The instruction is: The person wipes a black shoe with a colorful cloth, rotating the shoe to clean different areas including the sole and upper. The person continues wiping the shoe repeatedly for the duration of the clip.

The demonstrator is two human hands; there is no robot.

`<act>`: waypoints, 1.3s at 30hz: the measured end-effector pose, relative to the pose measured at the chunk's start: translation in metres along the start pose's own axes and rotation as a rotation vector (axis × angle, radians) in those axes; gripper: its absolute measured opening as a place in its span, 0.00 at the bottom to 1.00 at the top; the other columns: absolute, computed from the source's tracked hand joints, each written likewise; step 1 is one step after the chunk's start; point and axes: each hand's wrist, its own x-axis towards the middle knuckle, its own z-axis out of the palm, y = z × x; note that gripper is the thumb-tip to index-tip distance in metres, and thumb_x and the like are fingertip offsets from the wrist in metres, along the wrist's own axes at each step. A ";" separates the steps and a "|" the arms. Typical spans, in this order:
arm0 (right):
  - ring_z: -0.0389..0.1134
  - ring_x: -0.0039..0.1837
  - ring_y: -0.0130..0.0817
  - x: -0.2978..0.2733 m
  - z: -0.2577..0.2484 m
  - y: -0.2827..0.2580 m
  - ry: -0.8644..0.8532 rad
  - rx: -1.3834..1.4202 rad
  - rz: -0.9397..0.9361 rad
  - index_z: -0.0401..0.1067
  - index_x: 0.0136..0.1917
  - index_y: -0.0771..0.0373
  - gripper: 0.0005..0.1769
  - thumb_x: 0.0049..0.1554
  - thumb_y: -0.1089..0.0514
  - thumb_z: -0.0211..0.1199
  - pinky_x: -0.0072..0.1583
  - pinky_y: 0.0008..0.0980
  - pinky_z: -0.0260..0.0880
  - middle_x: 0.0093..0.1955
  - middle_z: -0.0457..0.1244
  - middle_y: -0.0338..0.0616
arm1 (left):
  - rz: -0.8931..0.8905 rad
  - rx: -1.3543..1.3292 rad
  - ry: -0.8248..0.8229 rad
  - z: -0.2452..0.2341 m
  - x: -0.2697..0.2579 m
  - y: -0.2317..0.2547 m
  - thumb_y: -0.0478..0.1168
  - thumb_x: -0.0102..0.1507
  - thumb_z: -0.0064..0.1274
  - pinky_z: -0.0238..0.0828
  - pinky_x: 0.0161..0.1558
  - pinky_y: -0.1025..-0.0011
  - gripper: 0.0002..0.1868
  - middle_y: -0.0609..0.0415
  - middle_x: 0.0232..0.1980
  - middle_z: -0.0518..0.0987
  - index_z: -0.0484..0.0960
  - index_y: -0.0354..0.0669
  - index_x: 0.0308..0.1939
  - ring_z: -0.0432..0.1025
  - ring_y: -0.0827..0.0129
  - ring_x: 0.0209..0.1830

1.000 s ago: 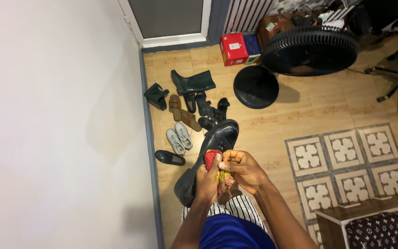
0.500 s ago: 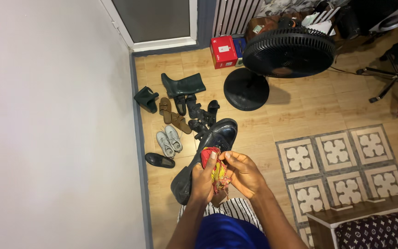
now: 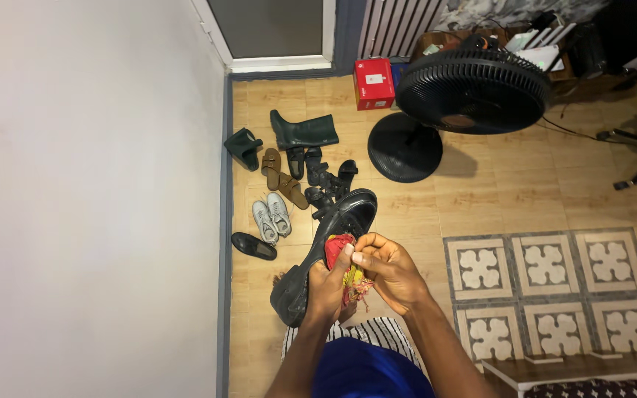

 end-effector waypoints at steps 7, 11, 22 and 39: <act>0.69 0.44 0.26 0.005 0.005 -0.012 0.011 -0.088 0.038 0.70 0.48 0.66 0.08 0.55 0.69 0.66 0.49 0.27 0.69 0.43 0.69 0.43 | 0.099 -0.014 0.030 -0.001 -0.001 -0.013 0.40 0.66 0.56 0.76 0.38 0.75 0.15 0.53 0.42 0.81 0.79 0.30 0.51 0.75 0.77 0.37; 0.68 0.44 0.24 0.011 0.007 -0.011 -0.015 -0.098 0.045 0.71 0.48 0.67 0.09 0.55 0.70 0.67 0.49 0.26 0.69 0.43 0.68 0.41 | 0.084 0.006 0.074 -0.007 0.001 -0.013 0.40 0.66 0.57 0.76 0.38 0.75 0.16 0.51 0.42 0.82 0.80 0.28 0.51 0.76 0.76 0.36; 0.65 0.40 0.21 0.045 0.016 0.001 -0.062 -0.114 0.042 0.72 0.44 0.66 0.05 0.56 0.68 0.68 0.44 0.23 0.66 0.38 0.66 0.37 | 0.014 -0.237 0.039 -0.022 0.023 0.004 0.41 0.68 0.55 0.77 0.38 0.71 0.15 0.48 0.42 0.81 0.80 0.28 0.49 0.77 0.71 0.38; 0.67 0.42 0.25 0.095 0.049 -0.032 0.336 0.182 -0.689 0.66 0.68 0.65 0.17 0.66 0.63 0.57 0.45 0.24 0.67 0.55 0.69 0.48 | 0.021 -0.428 -0.236 -0.046 0.072 0.102 0.50 0.71 0.42 0.57 0.74 0.61 0.30 0.45 0.70 0.72 0.68 0.32 0.70 0.66 0.62 0.71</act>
